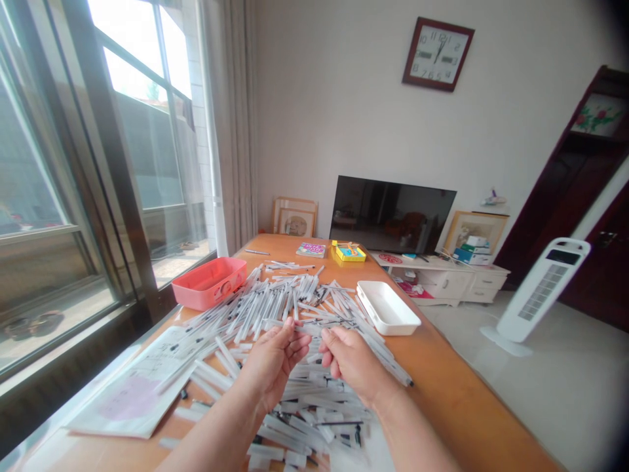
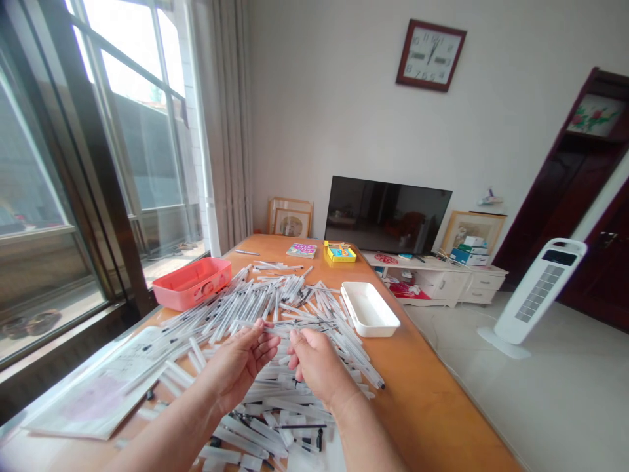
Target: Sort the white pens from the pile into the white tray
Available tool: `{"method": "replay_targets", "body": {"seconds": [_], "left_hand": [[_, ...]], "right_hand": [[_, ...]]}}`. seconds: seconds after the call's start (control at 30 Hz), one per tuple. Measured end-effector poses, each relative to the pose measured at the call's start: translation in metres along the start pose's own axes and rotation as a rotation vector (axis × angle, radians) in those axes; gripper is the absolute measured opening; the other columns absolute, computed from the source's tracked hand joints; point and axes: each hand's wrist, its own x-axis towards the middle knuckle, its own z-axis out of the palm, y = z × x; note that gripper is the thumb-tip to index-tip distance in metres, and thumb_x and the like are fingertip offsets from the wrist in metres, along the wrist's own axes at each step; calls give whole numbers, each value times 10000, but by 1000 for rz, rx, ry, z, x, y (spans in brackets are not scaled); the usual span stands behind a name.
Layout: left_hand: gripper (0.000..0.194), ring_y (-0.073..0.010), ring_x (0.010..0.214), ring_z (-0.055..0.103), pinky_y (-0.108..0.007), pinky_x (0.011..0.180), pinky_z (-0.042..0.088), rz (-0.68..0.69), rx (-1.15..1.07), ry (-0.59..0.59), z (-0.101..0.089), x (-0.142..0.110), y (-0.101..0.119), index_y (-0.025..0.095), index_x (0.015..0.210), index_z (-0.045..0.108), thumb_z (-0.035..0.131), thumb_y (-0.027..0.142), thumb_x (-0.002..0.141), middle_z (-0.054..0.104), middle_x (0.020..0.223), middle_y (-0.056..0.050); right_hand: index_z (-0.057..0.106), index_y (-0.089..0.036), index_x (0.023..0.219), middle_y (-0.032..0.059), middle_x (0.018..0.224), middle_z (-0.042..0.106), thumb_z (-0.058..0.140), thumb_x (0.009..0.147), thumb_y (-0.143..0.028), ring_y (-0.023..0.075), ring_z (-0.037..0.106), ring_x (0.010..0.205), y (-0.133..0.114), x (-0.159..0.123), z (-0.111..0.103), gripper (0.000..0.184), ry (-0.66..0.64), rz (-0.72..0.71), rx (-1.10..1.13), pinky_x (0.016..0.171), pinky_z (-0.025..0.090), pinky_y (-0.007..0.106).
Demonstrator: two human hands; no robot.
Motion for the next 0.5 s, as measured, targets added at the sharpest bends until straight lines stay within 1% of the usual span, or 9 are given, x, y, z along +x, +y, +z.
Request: {"method": "replay_targets", "body": {"seconds": [0.07,0.13,0.17,0.27,0.33,0.4,0.5], "left_hand": [[145,-159,778,721,-264,717,597,2,7,1,0,0,0,141,967,639,645,272,904,702,799,-74],[153,-159,775,722,-262,715,598,5,12,-1,-1,0,1,140,965,640,650,279,901,705,796,-76],[157,-161,779,723,-262,718,598,8,14,-3,-1,0,1,139,961,640,654,282,899,707,798,-78],[162,-170,784,725,-271,725,599,10,19,-7,0,-1,2,139,948,640,664,289,891,710,793,-83],[169,-172,771,723,-269,715,596,9,29,-5,1,-2,2,140,944,641,672,295,884,705,776,-81],[180,-167,754,717,-262,700,590,10,41,6,2,-2,2,140,939,643,684,304,875,698,761,-76],[220,-156,734,705,-252,682,575,20,65,34,3,-3,2,140,929,644,718,330,845,685,759,-64]], "right_hand": [[564,-175,790,-34,611,576,563,911,-477,82,478,499,-1,-1,1,325,1,-36,-7,519,355,213],[568,-178,813,-37,639,588,618,881,-448,83,489,523,-2,-1,1,284,5,-61,20,537,367,210],[573,-177,825,-31,659,601,607,885,-472,81,487,516,-1,-1,1,303,10,-60,38,531,364,212],[587,-171,835,-5,688,625,487,923,-590,80,467,472,1,1,2,440,21,-14,58,495,336,221],[585,-170,819,-6,663,614,484,921,-600,85,467,475,3,2,2,453,20,-2,44,495,335,222],[574,-174,809,-20,644,597,558,899,-543,88,471,501,3,3,1,381,11,-22,28,512,350,219],[563,-179,823,-27,685,601,622,872,-447,91,493,544,2,2,-2,279,-3,-69,28,545,382,218]]}}
